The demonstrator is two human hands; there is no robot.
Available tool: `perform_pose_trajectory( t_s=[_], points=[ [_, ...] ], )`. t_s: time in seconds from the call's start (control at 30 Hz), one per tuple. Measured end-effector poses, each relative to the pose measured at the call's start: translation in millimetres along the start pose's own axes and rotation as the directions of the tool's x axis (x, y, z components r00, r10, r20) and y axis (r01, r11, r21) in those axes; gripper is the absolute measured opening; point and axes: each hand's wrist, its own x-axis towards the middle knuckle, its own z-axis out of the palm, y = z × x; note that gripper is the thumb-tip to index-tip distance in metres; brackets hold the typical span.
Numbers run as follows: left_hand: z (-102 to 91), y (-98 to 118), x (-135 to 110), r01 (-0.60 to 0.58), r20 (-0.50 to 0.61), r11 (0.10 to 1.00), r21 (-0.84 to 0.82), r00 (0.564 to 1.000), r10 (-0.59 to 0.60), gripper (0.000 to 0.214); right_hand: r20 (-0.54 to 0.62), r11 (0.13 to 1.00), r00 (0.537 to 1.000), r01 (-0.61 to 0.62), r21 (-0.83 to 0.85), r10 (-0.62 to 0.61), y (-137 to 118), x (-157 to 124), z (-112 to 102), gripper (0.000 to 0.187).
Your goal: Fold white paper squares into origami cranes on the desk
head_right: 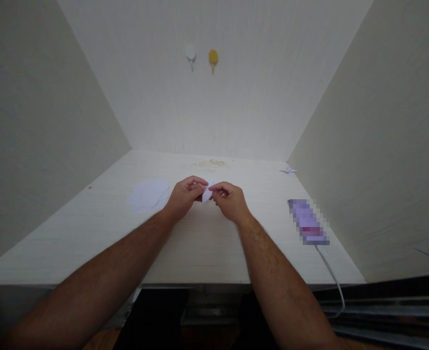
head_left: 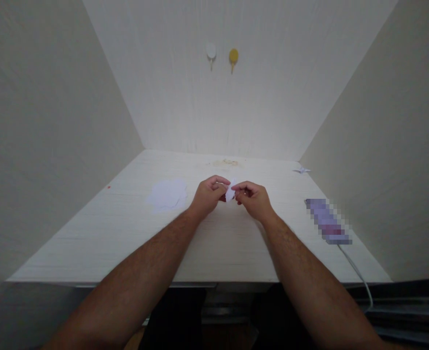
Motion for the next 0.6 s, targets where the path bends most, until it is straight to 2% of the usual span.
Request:
perform_pose_trajectory(
  t_s=[0.23,0.6],
  points=[
    [-2.7,-0.4,-0.1,-0.003,0.018,0.999,-0.033,1.0,0.004,0.018,0.029,0.999,0.999,-0.036,0.019,0.036,2.1,1.4,-4.2,0.025],
    [-1.6,2.1,-0.9,-0.051,0.049,0.998,-0.036,0.997,0.053,0.021,-0.053,0.999,0.997,0.047,-0.026,-0.049,0.5,0.0,-1.2,0.014]
  ],
)
